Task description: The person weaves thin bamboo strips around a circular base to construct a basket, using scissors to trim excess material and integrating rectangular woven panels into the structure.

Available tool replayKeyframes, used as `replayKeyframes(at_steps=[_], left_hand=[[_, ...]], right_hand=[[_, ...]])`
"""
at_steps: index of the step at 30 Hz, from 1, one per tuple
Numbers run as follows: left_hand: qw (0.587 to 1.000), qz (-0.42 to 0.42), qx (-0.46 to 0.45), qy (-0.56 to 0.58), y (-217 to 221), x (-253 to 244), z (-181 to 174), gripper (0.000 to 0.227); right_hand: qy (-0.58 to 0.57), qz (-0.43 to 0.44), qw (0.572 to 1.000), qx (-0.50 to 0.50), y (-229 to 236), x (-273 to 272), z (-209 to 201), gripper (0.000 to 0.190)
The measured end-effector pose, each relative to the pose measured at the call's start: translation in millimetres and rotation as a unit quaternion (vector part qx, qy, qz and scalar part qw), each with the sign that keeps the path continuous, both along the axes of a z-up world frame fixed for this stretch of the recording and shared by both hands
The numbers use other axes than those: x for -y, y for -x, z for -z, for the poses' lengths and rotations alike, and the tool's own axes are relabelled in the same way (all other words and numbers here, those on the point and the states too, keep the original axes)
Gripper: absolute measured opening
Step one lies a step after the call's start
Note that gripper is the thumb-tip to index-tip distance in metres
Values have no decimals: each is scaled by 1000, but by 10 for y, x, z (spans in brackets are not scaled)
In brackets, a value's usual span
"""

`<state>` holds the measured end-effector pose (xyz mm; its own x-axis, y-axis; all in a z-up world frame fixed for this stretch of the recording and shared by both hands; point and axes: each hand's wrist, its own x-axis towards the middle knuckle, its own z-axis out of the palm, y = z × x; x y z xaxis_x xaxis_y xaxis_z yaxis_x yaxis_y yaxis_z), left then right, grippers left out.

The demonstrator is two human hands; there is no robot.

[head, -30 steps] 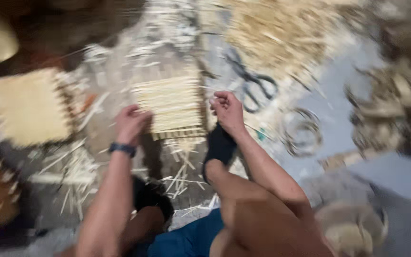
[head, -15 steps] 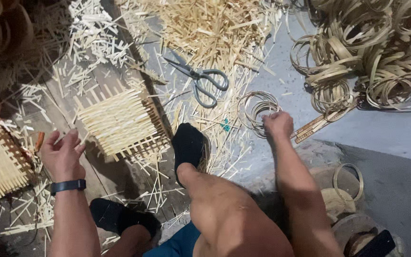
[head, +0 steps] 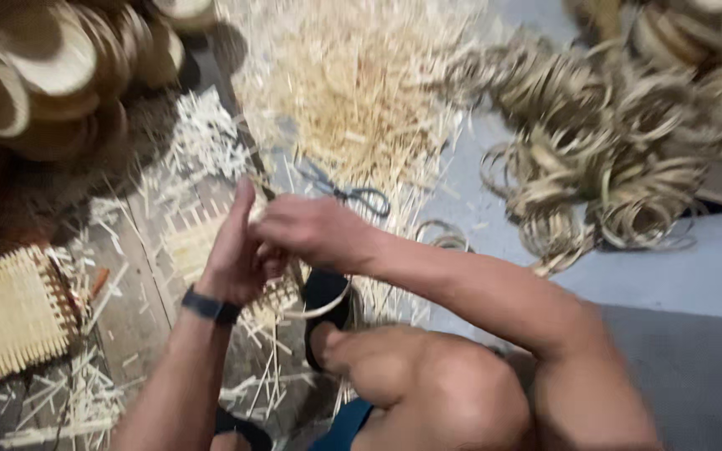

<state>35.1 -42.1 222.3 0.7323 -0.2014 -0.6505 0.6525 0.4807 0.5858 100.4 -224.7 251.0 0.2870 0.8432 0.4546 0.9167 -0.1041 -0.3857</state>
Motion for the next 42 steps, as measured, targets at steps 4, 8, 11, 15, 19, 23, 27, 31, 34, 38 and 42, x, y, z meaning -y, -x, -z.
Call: replayKeyframes(at_steps=[4, 8, 11, 15, 19, 23, 27, 31, 34, 38, 42], left_hand=[[990, -69, 41, 113, 264, -109, -441, 72], [983, -182, -11, -8, 467, -237, -742, 73], [974, -228, 13, 7, 584, -317, -635, 76], [964, -244, 34, 103, 663, -482, -99, 71], [822, 9, 202, 532, 480, -692, 386, 64], [913, -339, 133, 181, 542, -730, 362, 38], [877, -386, 174, 229, 626, -930, 174, 24], [968, -184, 86, 146, 616, -1110, 185, 32], [976, -206, 58, 43, 581, -1002, 209, 23], [971, -229, 63, 17, 624, -968, 215, 30], [961, -267, 67, 24, 621, -950, 281, 32]], right_hand=[[86, -54, 981, 165, 78, -575, -404, 35], [133, -56, 969, 200, 315, -909, -343, 32], [176, -35, 963, 200, 502, -1037, -174, 22], [177, -16, 973, 147, 588, -1103, -47, 22], [15, -43, 999, 19, 345, -1037, -50, 17], [-53, 179, 821, -539, 94, -904, 52, 35], [-148, 52, 629, -761, 166, -788, 280, 45], [-128, 7, 544, -829, 92, -681, 507, 44], [-101, 27, 512, -853, 116, -727, 631, 48], [-139, 14, 477, -868, 226, -779, 776, 44], [-150, 25, 478, -865, 289, -824, 872, 44]])
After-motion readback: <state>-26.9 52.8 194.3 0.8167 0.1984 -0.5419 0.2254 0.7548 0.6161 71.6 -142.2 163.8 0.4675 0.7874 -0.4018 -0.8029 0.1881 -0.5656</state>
